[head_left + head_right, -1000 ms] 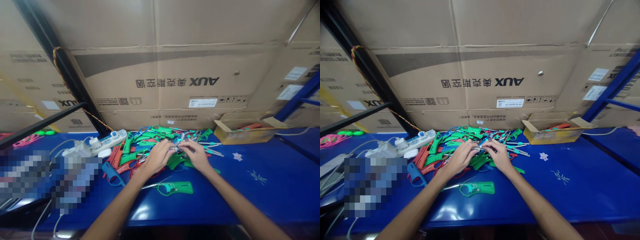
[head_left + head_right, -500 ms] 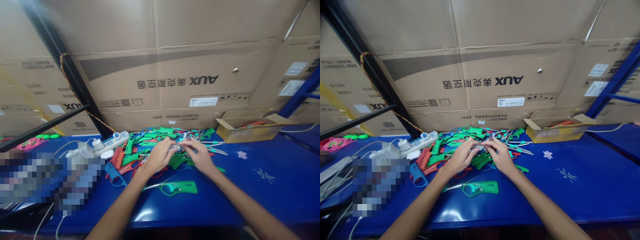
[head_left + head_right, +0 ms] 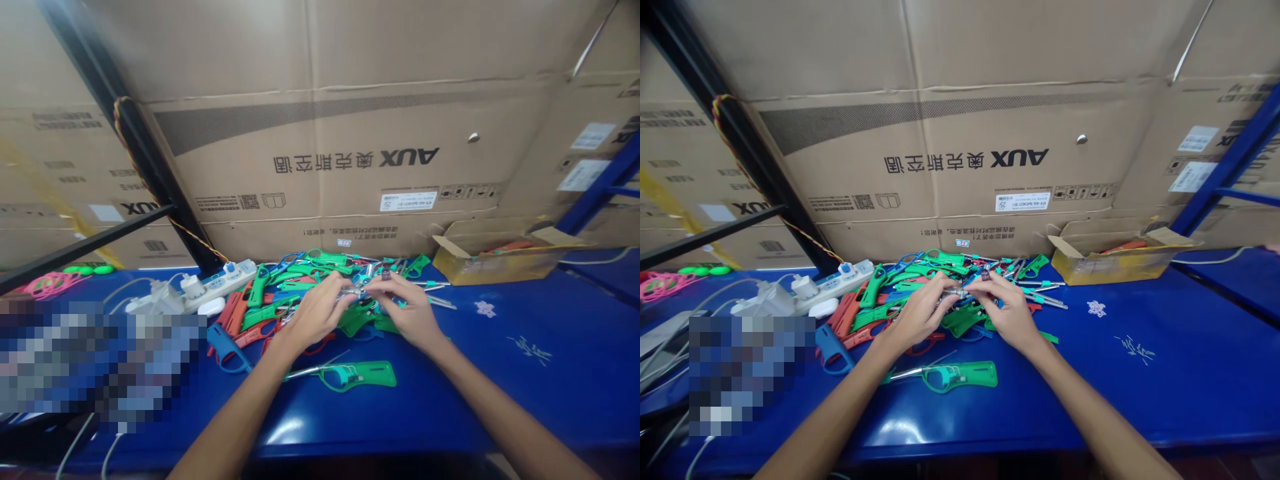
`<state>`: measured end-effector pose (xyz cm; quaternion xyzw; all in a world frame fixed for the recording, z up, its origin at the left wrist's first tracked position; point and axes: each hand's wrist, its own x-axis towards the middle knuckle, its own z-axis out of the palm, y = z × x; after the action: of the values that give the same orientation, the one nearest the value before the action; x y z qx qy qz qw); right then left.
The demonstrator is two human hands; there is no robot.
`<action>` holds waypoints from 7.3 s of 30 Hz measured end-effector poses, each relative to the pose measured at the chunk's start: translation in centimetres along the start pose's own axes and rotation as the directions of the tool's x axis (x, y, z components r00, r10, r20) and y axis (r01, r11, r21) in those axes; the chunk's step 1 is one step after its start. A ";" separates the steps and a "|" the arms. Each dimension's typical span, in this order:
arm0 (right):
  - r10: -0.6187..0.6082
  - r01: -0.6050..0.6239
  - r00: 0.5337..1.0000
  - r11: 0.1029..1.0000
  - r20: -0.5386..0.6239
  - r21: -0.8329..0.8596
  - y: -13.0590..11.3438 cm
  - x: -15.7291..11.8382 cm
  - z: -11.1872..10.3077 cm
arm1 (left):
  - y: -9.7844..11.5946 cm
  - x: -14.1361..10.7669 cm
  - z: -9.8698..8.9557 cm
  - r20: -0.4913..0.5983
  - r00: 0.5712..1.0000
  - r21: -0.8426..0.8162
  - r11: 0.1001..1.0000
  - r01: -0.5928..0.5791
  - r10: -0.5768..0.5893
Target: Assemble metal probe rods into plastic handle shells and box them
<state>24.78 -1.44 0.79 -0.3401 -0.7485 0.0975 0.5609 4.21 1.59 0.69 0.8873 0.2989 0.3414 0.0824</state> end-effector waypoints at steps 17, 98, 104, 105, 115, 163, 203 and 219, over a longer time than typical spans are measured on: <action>-0.016 0.016 1.000 1.000 0.015 -0.007 0.0 0.1 0.1 | 0.2 0.1 0.1 -0.008 1.000 0.029 0.999 -0.019 0.019; 0.038 -0.041 0.993 0.999 0.107 0.028 0.2 -0.8 -0.4 | 0.4 0.3 -0.2 0.035 0.999 0.017 0.999 -0.035 0.034; 0.030 -0.032 0.993 0.999 0.116 0.016 0.2 -0.7 -0.5 | 0.4 0.3 -0.1 0.034 0.999 -0.021 0.999 -0.029 0.029; 0.022 -0.025 0.993 0.999 0.114 0.021 0.2 -0.7 -0.4 | 0.3 0.3 -0.1 0.029 0.999 -0.022 0.999 -0.031 0.031; 0.129 -0.128 0.991 0.992 0.044 -0.016 0.3 -0.2 -1.2 | 0.3 0.3 -0.6 0.048 0.999 -0.133 0.991 0.025 -0.019; 0.134 -0.155 0.686 0.987 0.715 -0.036 -1.8 -0.2 -1.8 | -0.4 -3.9 -1.1 0.462 0.885 0.112 0.994 0.007 -0.058; 0.248 -0.121 0.439 0.969 0.863 -0.217 -0.7 -0.9 -1.4 | 1.4 -3.2 -1.4 0.582 0.813 -0.205 0.966 0.157 -0.008; 0.244 -0.113 0.445 0.970 0.862 -0.216 -0.7 -0.9 -1.4 | 1.4 -3.1 -1.4 0.598 0.801 -0.204 0.959 0.197 -0.037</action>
<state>25.87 -2.82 0.95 -0.3524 -0.8943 0.2699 0.0571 2.12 -1.49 0.54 0.9105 0.2667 0.0800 0.3057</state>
